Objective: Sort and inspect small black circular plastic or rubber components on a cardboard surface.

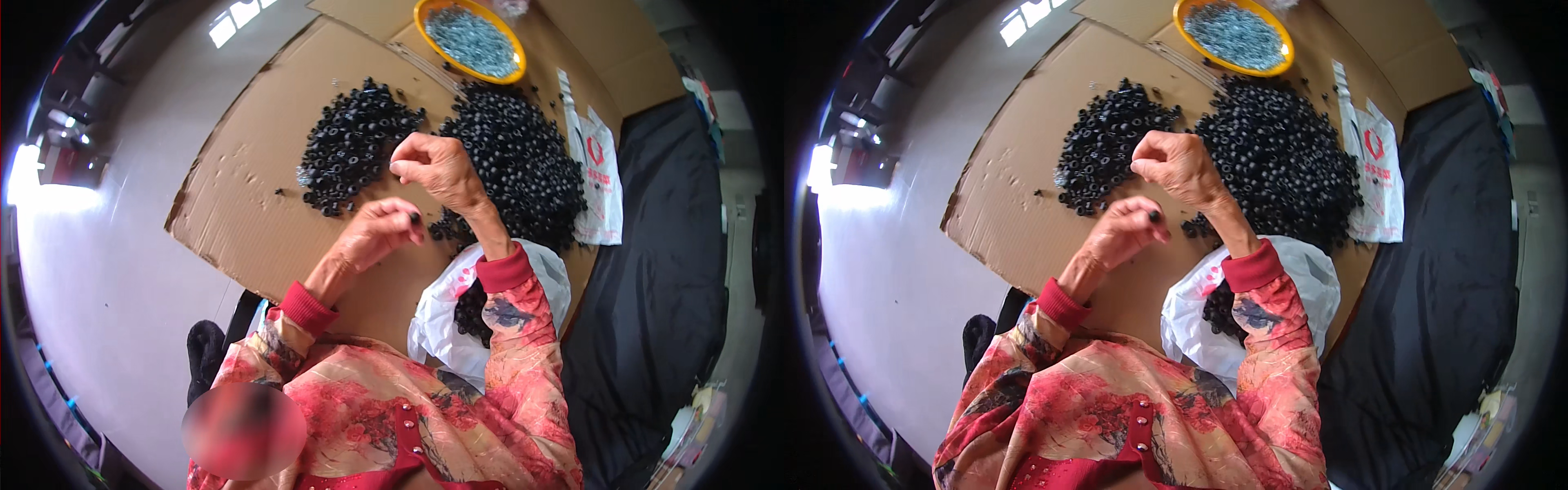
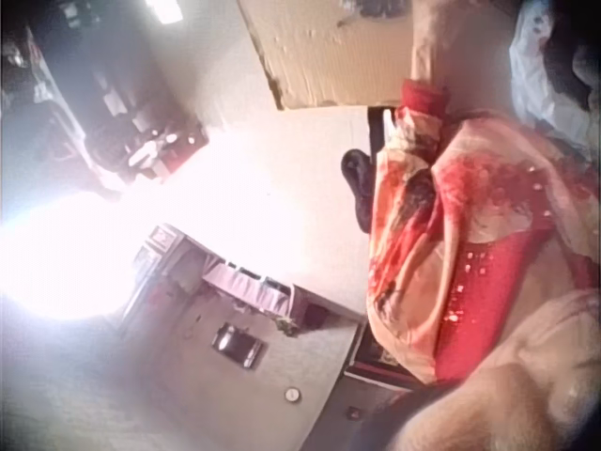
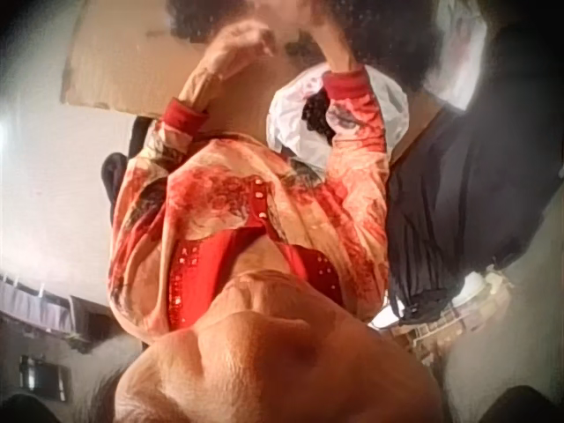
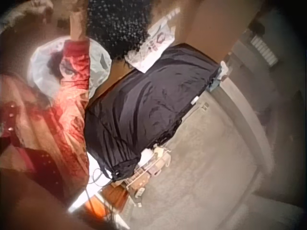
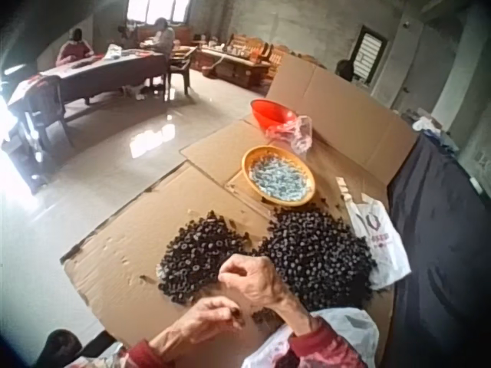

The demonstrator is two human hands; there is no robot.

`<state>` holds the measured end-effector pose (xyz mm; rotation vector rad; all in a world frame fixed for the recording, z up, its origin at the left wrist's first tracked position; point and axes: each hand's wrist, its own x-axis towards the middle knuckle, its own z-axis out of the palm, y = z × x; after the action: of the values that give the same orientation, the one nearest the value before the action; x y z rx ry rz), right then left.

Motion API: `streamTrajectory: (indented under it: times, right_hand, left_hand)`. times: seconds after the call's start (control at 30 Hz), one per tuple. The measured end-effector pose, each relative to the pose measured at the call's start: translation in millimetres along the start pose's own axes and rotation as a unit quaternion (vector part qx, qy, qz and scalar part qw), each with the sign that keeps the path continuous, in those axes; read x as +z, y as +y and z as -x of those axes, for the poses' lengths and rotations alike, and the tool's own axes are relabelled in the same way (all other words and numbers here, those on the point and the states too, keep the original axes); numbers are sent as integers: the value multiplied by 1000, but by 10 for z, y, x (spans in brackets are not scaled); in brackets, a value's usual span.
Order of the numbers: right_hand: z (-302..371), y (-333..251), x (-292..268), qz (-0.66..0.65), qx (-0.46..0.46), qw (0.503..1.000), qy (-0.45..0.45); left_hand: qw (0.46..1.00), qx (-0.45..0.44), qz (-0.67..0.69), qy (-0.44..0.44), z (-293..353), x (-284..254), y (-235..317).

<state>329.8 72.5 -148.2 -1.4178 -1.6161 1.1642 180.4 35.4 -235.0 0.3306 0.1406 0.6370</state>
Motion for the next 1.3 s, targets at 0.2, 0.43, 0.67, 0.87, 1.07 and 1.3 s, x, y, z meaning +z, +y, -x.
streamTrajectory:
  times: [0.2, 0.43, 0.67, 0.87, 1.07, 1.3]
  right_hand:
    - [427, -176, -360, -104, 17, 993, 49]
    - [682, -420, -482, -30, -70, 992, 102]
    - [711, -453, -436, 51, -144, 980, 128]
    - [707, -446, -387, 115, -163, 971, 130]
    - [608, -529, -485, 68, -95, 991, 71]
    - [359, -504, -620, -161, 10, 987, -18]
  left_hand:
    - [997, 66, 9, 31, -183, 344, 81]
    - [996, 71, 55, -5, -284, 595, 43]
    - [997, 60, 54, 14, -293, 647, 11]
    - [996, 76, 21, 28, -289, 647, 9]
    - [995, 96, -22, 16, -336, 640, 103]
    - [989, 107, -98, -13, -432, 758, 357]
